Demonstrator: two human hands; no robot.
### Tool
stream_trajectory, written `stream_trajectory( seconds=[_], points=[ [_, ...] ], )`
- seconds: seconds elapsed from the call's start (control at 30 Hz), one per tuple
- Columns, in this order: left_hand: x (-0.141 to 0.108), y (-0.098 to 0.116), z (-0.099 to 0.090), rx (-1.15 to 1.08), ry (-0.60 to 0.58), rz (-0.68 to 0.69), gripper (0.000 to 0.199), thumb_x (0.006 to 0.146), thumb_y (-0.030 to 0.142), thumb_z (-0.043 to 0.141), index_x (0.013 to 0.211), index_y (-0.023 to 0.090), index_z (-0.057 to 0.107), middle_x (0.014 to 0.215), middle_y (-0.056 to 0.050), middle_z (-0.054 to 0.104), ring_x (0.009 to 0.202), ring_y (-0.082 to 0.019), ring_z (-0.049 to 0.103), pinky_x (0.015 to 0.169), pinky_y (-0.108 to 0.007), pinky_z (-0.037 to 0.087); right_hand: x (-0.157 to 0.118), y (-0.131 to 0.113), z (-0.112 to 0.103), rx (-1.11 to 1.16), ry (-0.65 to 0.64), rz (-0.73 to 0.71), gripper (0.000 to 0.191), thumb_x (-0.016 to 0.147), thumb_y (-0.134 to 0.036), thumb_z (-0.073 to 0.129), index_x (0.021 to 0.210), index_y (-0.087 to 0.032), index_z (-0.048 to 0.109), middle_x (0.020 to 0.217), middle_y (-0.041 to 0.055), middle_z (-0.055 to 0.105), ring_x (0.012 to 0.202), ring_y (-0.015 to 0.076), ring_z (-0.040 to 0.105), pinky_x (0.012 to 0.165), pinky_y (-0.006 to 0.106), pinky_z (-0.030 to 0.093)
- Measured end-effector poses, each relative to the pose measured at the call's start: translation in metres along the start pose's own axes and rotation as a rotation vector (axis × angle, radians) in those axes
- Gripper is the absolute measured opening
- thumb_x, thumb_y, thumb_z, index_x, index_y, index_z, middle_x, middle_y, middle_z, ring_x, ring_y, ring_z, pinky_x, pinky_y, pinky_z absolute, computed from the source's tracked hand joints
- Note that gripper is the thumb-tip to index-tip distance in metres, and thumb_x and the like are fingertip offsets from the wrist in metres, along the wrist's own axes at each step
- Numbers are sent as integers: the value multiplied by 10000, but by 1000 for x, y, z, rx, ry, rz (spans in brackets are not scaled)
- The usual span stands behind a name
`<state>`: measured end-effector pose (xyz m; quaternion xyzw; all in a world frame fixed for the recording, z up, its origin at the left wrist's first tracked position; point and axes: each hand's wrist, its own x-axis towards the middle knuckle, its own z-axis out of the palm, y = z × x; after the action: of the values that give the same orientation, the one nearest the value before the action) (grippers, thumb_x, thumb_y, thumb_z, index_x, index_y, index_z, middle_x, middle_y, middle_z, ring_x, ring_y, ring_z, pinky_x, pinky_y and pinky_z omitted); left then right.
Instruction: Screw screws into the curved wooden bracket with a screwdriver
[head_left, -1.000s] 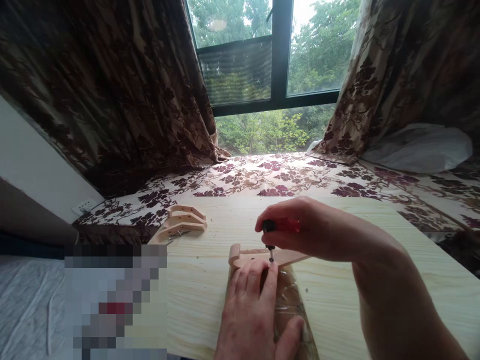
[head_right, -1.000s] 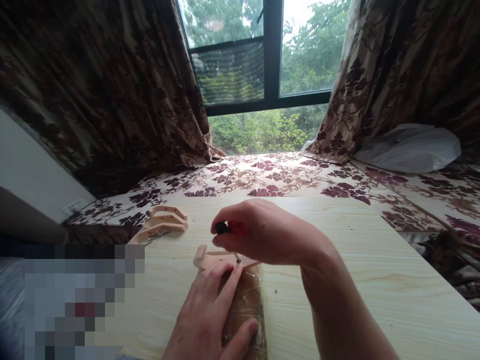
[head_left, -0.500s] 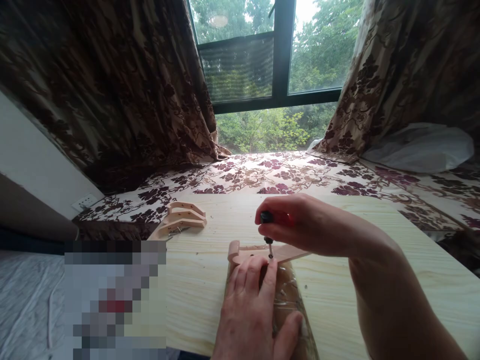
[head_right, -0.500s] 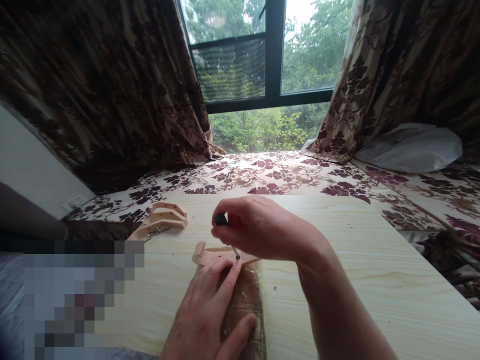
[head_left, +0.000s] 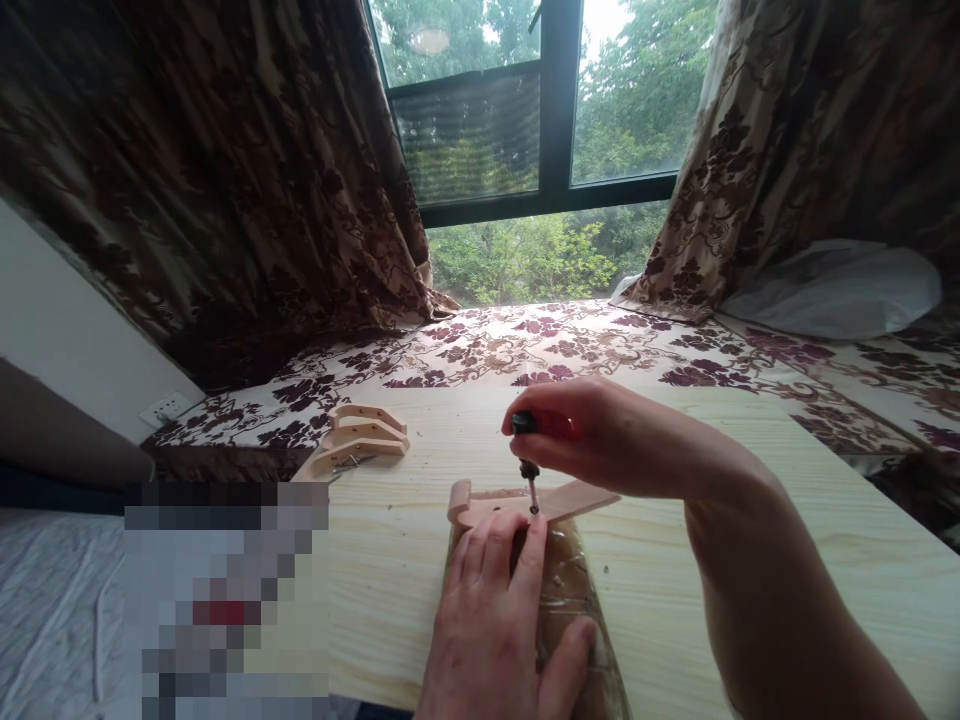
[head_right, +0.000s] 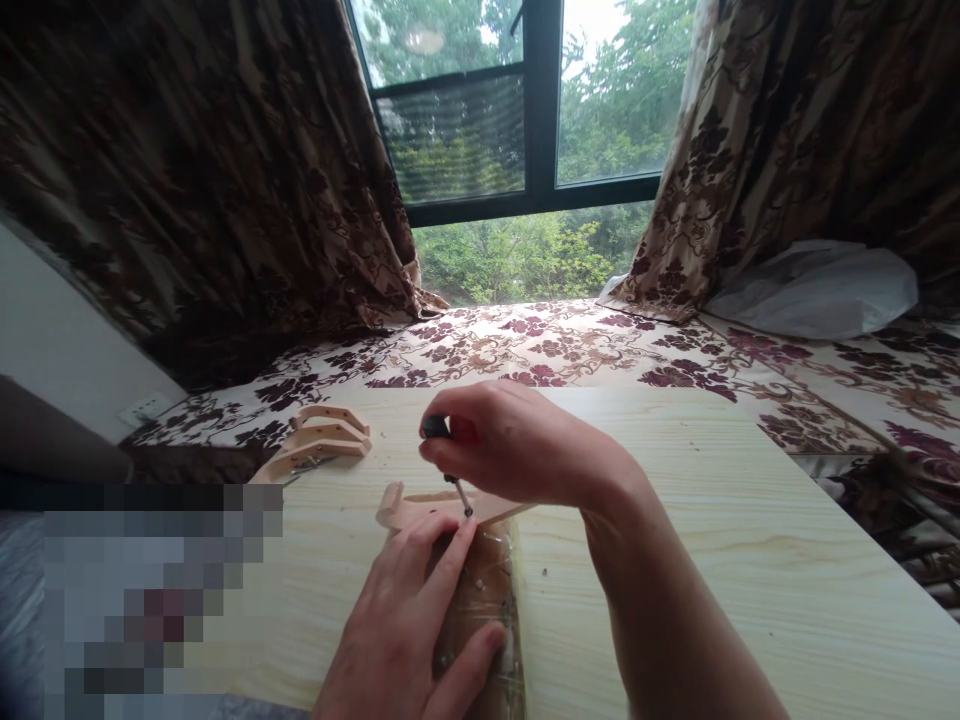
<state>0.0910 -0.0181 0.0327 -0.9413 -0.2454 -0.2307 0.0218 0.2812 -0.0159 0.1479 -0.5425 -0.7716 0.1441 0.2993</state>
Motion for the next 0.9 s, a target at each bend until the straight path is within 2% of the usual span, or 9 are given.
stream_trajectory(
  seconds=[0.23, 0.33, 0.47, 0.57, 0.77, 0.83, 0.9],
  points=[
    [0, 1, -1, 14, 43, 10, 618, 805, 396, 569, 1303, 56, 432, 1234, -206, 492, 1167, -336, 467, 893, -495, 501, 4, 11, 5, -102, 126, 76, 289, 821, -388, 578, 647, -180, 478, 565, -47, 451, 535, 77, 363, 477, 232, 276],
    [1, 0, -1, 13, 47, 11, 622, 799, 392, 576, 1305, 60, 430, 1239, -205, 494, 1167, -334, 469, 892, -495, 504, 4, 8, 4, -59, 89, 58, 252, 814, -402, 592, 703, -181, 544, 589, -45, 481, 542, 78, 394, 483, 223, 299],
    [1, 1, -1, 15, 46, 21, 628, 800, 396, 575, 1307, 59, 425, 1243, -206, 492, 1171, -334, 467, 894, -499, 503, 1, 2, 1, 69, -36, 6, 161, 841, -315, 562, 910, -195, 644, 666, -31, 557, 575, 79, 460, 517, 207, 348],
    [1, 2, -2, 8, 44, 20, 622, 804, 397, 571, 1307, 60, 427, 1240, -204, 495, 1175, -331, 466, 904, -498, 498, 0, 3, 1, 86, -38, 3, 157, 852, -286, 539, 873, -174, 647, 682, -17, 567, 597, 85, 465, 535, 212, 355],
    [1, 0, -1, 3, 42, 18, 627, 807, 399, 574, 1305, 47, 430, 1242, -214, 491, 1174, -342, 462, 900, -508, 496, 3, 10, 2, -57, 78, 58, 245, 839, -342, 550, 669, -168, 533, 570, -43, 451, 541, 79, 370, 486, 227, 292],
    [0, 0, 0, -5, 46, 14, 619, 814, 394, 567, 1312, 55, 425, 1251, -208, 484, 1183, -336, 453, 916, -504, 486, 3, 9, 2, -66, 83, 57, 232, 835, -336, 550, 673, -170, 539, 573, -41, 464, 540, 79, 380, 486, 227, 294],
    [-1, 0, 1, -15, 41, 0, 619, 824, 397, 553, 1331, 72, 407, 1274, -197, 467, 1204, -330, 434, 940, -500, 470, 2, 6, 1, -22, 40, 37, 144, 832, -293, 546, 769, -174, 599, 621, -32, 519, 560, 82, 425, 504, 222, 321]
  ],
)
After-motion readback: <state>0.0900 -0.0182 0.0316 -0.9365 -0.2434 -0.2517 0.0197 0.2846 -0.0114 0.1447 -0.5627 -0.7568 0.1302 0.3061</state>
